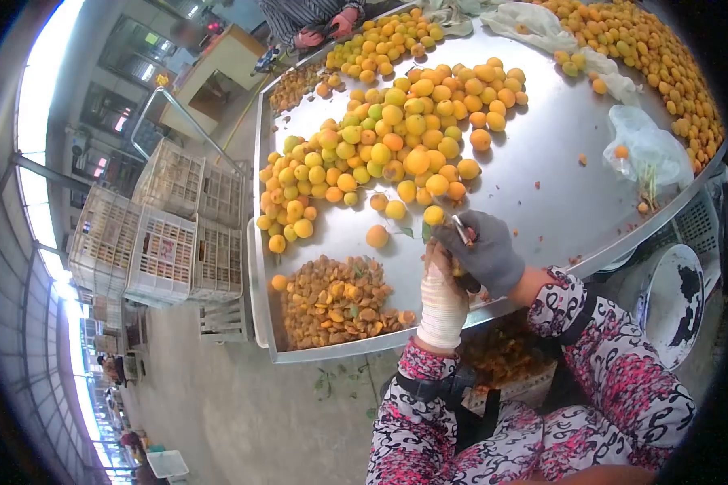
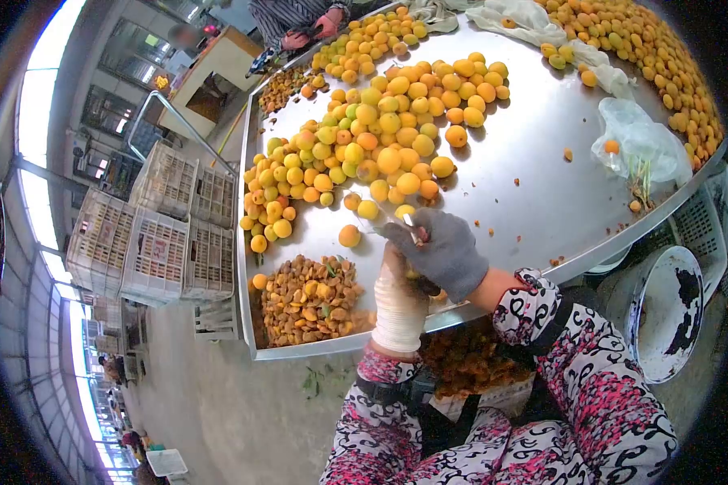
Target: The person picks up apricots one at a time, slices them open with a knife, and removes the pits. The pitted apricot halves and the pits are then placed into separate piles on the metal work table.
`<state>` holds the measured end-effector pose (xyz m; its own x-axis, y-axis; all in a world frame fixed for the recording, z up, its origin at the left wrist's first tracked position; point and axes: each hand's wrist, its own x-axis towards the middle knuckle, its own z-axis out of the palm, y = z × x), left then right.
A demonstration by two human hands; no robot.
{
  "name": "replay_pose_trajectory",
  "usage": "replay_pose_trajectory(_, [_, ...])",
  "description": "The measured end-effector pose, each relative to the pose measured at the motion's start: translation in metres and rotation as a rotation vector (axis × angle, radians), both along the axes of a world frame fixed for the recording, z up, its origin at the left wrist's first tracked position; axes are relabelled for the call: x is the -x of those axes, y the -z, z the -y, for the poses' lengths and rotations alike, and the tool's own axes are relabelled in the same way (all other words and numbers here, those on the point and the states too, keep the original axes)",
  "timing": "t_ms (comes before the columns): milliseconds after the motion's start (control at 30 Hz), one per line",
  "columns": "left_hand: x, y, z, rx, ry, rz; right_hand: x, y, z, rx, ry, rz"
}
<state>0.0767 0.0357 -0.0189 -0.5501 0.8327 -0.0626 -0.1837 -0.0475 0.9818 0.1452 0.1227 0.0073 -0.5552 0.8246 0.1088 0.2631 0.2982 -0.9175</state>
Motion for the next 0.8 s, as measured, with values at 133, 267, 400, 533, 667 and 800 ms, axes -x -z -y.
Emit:
replay_pose_trajectory(133, [0.006, 0.000, -0.004, 0.038, -0.129, -1.013, 0.006, 0.000, 0.001, 0.294, -0.004, -0.216])
replay_pose_trajectory(267, [-0.003, -0.017, -0.006, 0.029, -0.202, -0.391, 0.008, 0.013, -0.001, 0.576, -0.156, -0.377])
replay_pose_trajectory(400, [0.001, -0.015, -0.001, 0.079, -0.168, -0.624, 0.007, 0.003, 0.004, 0.954, -0.118, -0.478])
replay_pose_trajectory(533, [0.002, -0.005, -0.003, -0.082, -0.136, -0.772, 0.007, 0.035, 0.009, 0.861, -0.106, -0.477])
replay_pose_trajectory(667, [-0.010, -0.004, -0.003, -0.204, -0.035, -0.504, 0.003, 0.104, 0.020, -0.166, -0.351, -0.306])
replay_pose_trajectory(800, [0.042, -0.020, 0.008, -0.056, -0.259, -1.440, -0.021, 0.018, -0.012, -0.180, -0.404, -0.096])
